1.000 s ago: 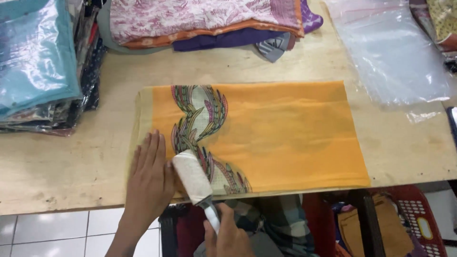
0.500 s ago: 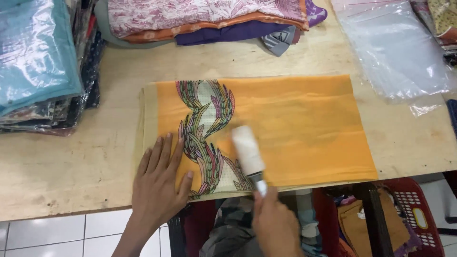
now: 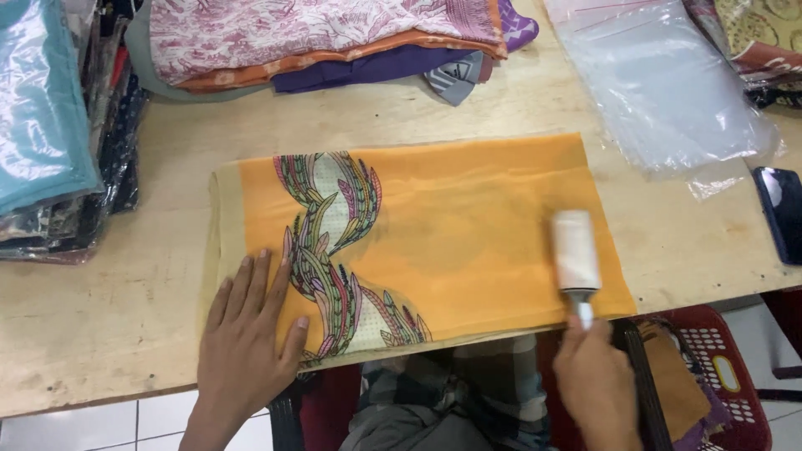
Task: A person uses a lint roller to clean a yellow hijab on a wooden table and then folds it into a square shape.
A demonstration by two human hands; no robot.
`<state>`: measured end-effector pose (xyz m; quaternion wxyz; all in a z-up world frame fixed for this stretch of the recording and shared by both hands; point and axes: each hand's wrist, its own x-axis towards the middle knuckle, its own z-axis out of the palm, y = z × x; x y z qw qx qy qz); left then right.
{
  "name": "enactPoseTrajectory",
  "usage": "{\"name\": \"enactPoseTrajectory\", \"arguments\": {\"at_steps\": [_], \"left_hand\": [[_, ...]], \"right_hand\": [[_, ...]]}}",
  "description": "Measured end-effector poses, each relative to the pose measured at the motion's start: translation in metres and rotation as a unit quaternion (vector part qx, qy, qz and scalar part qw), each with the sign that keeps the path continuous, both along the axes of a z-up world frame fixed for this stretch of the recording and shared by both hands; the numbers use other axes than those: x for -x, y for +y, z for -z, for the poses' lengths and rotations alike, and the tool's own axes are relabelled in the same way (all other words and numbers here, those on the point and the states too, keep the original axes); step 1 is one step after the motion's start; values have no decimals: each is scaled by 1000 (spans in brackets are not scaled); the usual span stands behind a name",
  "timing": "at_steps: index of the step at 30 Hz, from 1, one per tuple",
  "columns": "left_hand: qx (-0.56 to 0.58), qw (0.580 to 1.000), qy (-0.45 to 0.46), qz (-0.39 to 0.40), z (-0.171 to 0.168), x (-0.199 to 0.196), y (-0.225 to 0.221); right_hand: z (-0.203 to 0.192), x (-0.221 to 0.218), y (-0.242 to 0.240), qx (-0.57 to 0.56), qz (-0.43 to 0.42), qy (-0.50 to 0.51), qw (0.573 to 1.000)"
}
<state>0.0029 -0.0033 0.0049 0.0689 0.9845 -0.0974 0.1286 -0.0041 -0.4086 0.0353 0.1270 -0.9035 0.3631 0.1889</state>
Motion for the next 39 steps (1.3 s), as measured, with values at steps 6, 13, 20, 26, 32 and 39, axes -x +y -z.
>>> {"name": "enactPoseTrajectory", "arguments": {"at_steps": [6, 13, 20, 26, 32, 39], "left_hand": [[-6, 1000, 0, -5, -2, 0, -3], [-13, 1000, -2, -7, -5, -2, -3], [22, 999, 26, 7, -7, -1, -3], [76, 997, 26, -19, -16, -14, -13], [13, 1000, 16, -1, -5, -24, -18], [18, 999, 32, -13, -8, -24, -19]], "right_hand": [[-7, -2, -36, 17, 35, -53, 998], [30, 14, -19, 120, 26, -124, 985], [51, 53, 60, 16, -68, -134, 989], [94, 77, 138, -99, -230, -65, 966], [112, 75, 139, -62, -294, -121, 946], [111, 69, 117, -83, -241, -13, 967]]}}
